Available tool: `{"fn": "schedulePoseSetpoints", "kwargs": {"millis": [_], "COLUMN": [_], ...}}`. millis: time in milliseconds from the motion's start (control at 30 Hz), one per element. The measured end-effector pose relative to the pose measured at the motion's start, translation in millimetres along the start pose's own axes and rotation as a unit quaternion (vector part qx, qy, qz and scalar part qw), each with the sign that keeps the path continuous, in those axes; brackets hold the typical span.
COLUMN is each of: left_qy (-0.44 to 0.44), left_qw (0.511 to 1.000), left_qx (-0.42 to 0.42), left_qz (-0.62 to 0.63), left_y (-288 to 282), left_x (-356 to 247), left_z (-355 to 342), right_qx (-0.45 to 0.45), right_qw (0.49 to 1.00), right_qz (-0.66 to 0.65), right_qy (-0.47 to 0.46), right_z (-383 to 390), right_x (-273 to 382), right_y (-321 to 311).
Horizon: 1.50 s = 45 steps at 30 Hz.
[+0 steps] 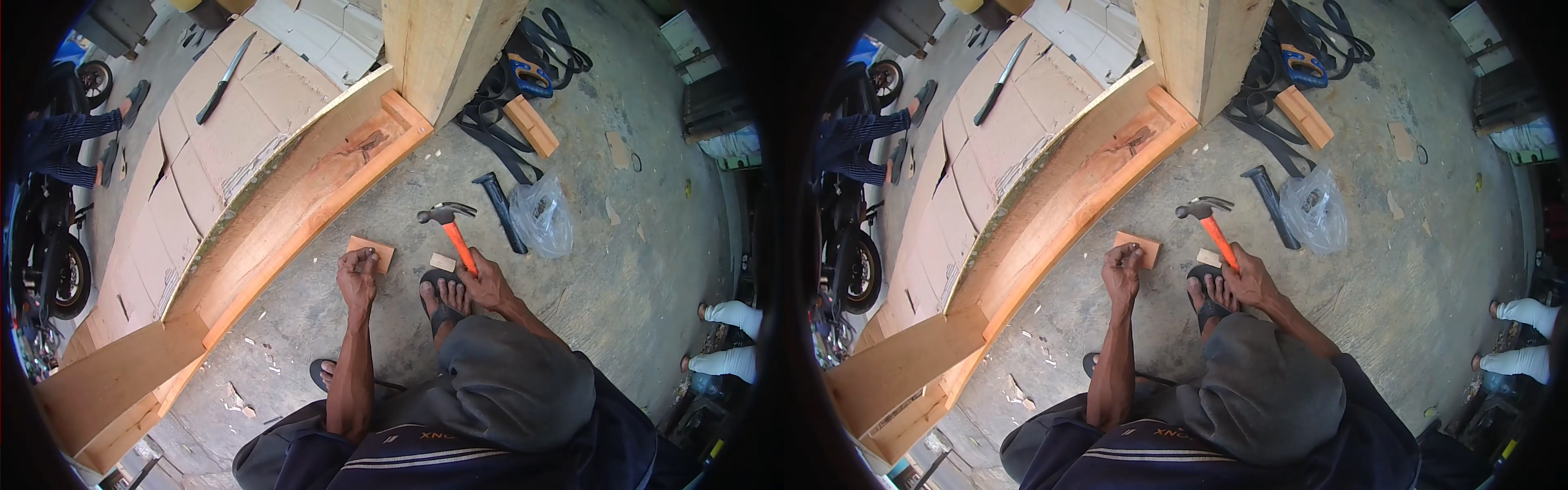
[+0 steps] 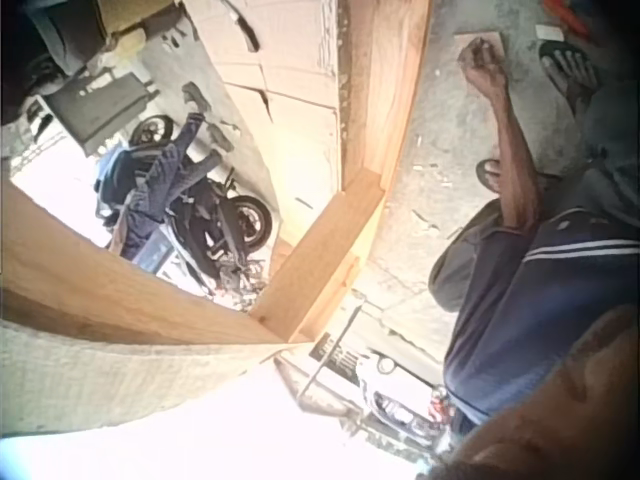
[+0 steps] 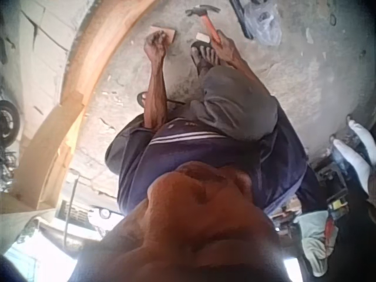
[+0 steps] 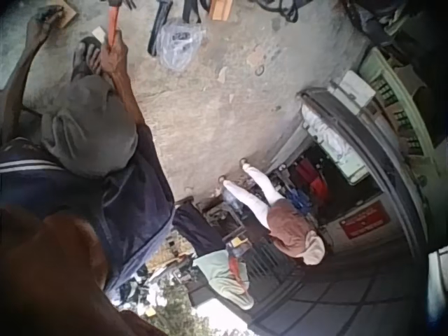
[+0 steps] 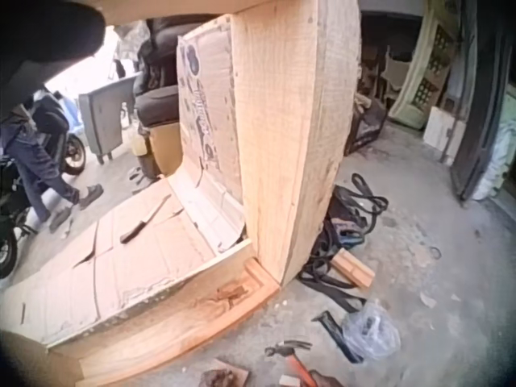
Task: The person marks a piece of wood against a wooden frame with a pencil, cuts it using a handsaw, and fastens it to the wooden frame with nails using a hammer.
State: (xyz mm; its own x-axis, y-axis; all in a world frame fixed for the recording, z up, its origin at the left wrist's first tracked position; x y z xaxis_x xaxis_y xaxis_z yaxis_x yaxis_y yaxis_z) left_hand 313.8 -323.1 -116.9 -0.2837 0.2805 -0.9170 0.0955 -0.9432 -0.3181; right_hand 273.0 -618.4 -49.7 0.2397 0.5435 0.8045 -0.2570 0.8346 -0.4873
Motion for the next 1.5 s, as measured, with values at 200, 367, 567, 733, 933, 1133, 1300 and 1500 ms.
{"fn": "schedulePoseSetpoints", "kwargs": {"millis": [200,367,567,733,933,1133,1300,1500], "left_qy": [0.049,0.096,0.135,0.111,0.118,0.090,0.002,-0.021], "left_qw": [0.999,0.995,0.990,0.993,0.993,0.984,0.995,0.992], "left_qx": [-0.008,-0.028,-0.008,-0.020,-0.018,-0.103,-0.057,-0.084], "left_qz": [0.022,0.015,0.046,0.043,0.000,-0.112,-0.088,-0.089], "left_y": [-4.4,-5.9,-5.1,-8.5,-9.3,-62.4,-31.4,-55.5], "left_x": [9.1,3.6,13.0,22.0,9.5,-7.1,3.7,25.4], "left_z": [0.9,8.2,2.8,-5.4,4.3,-3.2,-11.1,-6.2], "right_qx": [0.074,0.073,0.068,0.051,0.073,0.000,0.018,0.122], "right_qw": [0.992,0.978,0.947,0.945,0.959,0.940,0.881,0.962], "right_qz": [0.054,0.102,0.223,0.197,0.216,0.055,0.086,-0.023], "right_qy": [-0.083,-0.167,-0.219,-0.255,-0.170,-0.337,-0.465,-0.243], "right_z": [-2.6,0.9,1.2,6.1,-7.7,16.2,26.4,14.0], "right_x": [58.1,79.1,83.4,106.5,62.7,189.3,123.7,215.1], "right_y": [34.8,45.2,59.2,59.6,69.1,25.6,29.4,19.4]}}
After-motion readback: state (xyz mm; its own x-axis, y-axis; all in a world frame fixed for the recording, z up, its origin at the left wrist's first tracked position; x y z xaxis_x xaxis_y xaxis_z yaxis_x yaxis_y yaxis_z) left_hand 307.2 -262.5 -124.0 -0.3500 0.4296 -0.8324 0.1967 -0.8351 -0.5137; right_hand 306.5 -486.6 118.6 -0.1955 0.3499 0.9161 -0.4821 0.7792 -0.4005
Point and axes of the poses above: each hand's wrist, its own z-axis away from the middle knuckle, its own y-axis out of the palm, x = y × z, the point moved 9 cm from there along -z, towards the middle knuckle, and after that the axes turned 5 degrees about x, right-handed, at the moved point
